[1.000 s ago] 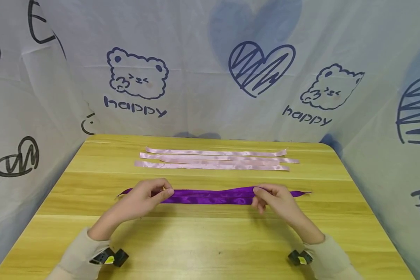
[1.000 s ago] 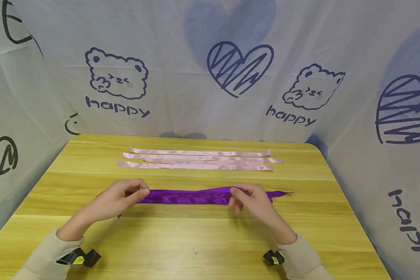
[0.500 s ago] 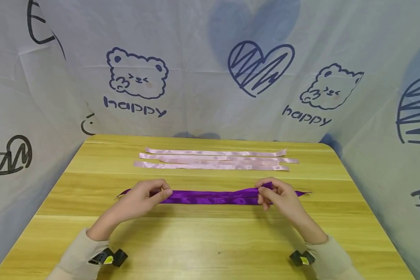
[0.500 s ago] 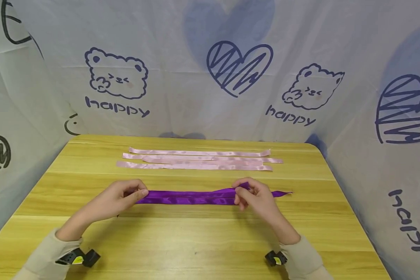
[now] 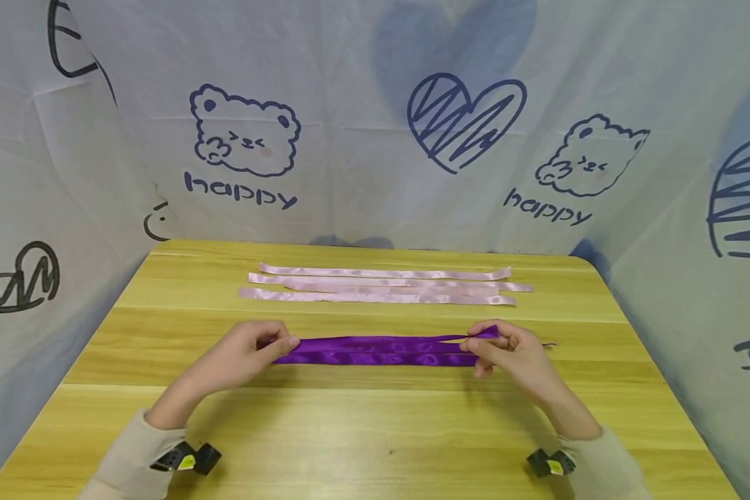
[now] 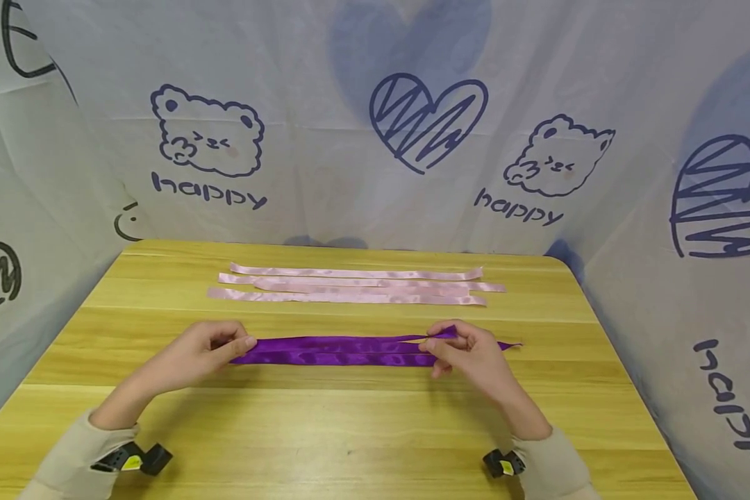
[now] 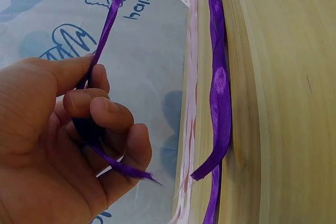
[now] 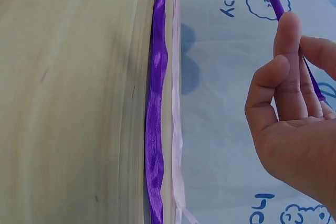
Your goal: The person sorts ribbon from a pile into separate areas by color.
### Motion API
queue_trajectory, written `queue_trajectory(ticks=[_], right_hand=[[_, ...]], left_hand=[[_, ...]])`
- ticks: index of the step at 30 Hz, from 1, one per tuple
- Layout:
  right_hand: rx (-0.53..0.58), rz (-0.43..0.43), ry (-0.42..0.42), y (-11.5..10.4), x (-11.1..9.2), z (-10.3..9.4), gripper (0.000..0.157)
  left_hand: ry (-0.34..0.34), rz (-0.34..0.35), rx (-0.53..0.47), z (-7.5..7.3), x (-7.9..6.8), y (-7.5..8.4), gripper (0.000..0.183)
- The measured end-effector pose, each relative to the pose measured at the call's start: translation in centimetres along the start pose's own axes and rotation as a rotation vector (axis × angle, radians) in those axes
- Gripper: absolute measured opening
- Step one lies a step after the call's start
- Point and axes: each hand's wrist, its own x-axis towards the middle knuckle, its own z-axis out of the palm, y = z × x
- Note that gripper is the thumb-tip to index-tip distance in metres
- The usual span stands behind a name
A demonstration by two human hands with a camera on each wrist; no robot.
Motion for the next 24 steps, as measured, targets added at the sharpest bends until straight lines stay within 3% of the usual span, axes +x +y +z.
queue_trajectory(ticks=[4, 15, 24], right_hand=[[-0.001, -0.020, 0.026, 0.2, -0.1, -0.3, 0.025], [-0.159, 0.028, 0.234, 0.4, -0.4, -0.7, 0.030], [-0.344, 0.036, 0.243, 1.5, -1.0, -1.7, 0.024]], left_hand=[[0.007, -0.014, 0.004, -0.3, -0.1, -0.2, 0.034], [0.003, -0.042, -0.042, -1.1, -0.9, -1.0, 0.026], [0.005, -0.026, -0.020, -1.2, -1.5, -1.9, 0.016]])
